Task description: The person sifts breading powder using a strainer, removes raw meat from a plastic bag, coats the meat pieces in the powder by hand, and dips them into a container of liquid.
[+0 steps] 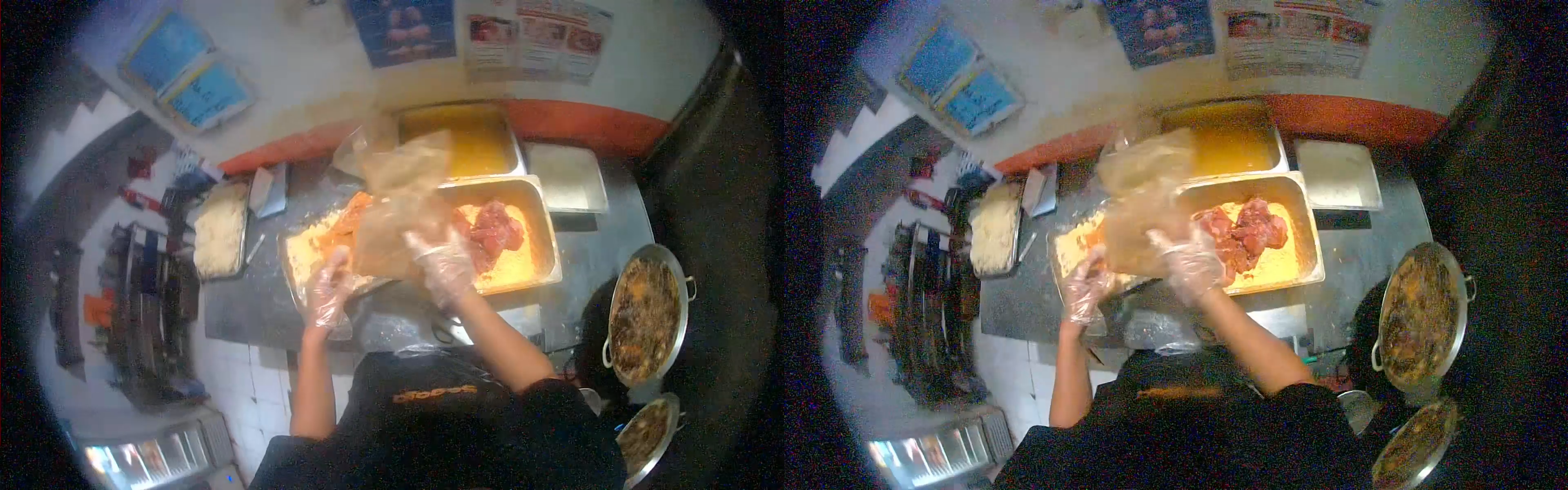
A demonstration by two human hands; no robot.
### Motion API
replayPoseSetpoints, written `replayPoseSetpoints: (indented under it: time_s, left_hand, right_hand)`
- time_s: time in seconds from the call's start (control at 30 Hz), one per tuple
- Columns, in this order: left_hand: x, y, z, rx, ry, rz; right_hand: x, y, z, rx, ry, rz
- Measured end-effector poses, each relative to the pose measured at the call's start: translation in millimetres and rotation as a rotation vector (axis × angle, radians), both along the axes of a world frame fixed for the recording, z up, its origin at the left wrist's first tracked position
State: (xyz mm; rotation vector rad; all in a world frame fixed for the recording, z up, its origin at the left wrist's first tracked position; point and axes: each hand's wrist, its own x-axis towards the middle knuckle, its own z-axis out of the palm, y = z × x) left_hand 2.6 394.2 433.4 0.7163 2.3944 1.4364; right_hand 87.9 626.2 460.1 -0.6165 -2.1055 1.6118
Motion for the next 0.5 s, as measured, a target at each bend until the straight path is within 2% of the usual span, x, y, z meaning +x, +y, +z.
replayPoseSetpoints:
  time_s: [0.07, 0.1, 0.13, 0.2, 0.23, 0.3, 0.33, 0.4, 0.43, 0.5]
  left_hand:
    - [17, -14, 17, 0.173, -0.021, 0.16]
    - [34, -13, 44, 0.258, -0.029, 0.242]
    - [33, -26, 44, 0.25, -0.043, 0.253]
    - [25, -67, 45, 0.709, -0.562, 0.452]
    - [31, -78, 52, 0.71, -0.57, 0.465]
    - [42, -104, 70, 0.027, 0.007, 0.632]
    - [43, -125, 64, 0.034, 0.004, 0.647]
    - [44, -177, 48, 0.18, -0.023, 0.792]
    - [44, -198, 48, 0.191, -0.026, 0.809]
    - [43, -245, 43, 0.241, -0.054, 1.002]
  right_hand:
    - [-3, -21, 35, -0.057, -0.078, 0.256]
    - [-6, -35, 46, -0.087, -0.072, 0.374]
    - [-10, -54, 47, -0.121, 0.03, 0.473]
    - [-16, -88, 41, 0.064, -0.058, 0.718]
    - [-19, -109, 39, 0.06, -0.068, 0.727]
    - [-24, -149, 36, -0.116, 0.047, 0.722]
    - [-23, -163, 36, -0.11, 0.043, 0.736]
    - [-28, -196, 37, 0.13, 0.07, 0.527]
    - [-35, -212, 34, 0.141, 0.068, 0.545]
    - [-47, -243, 15, 0.055, -0.014, 0.539]
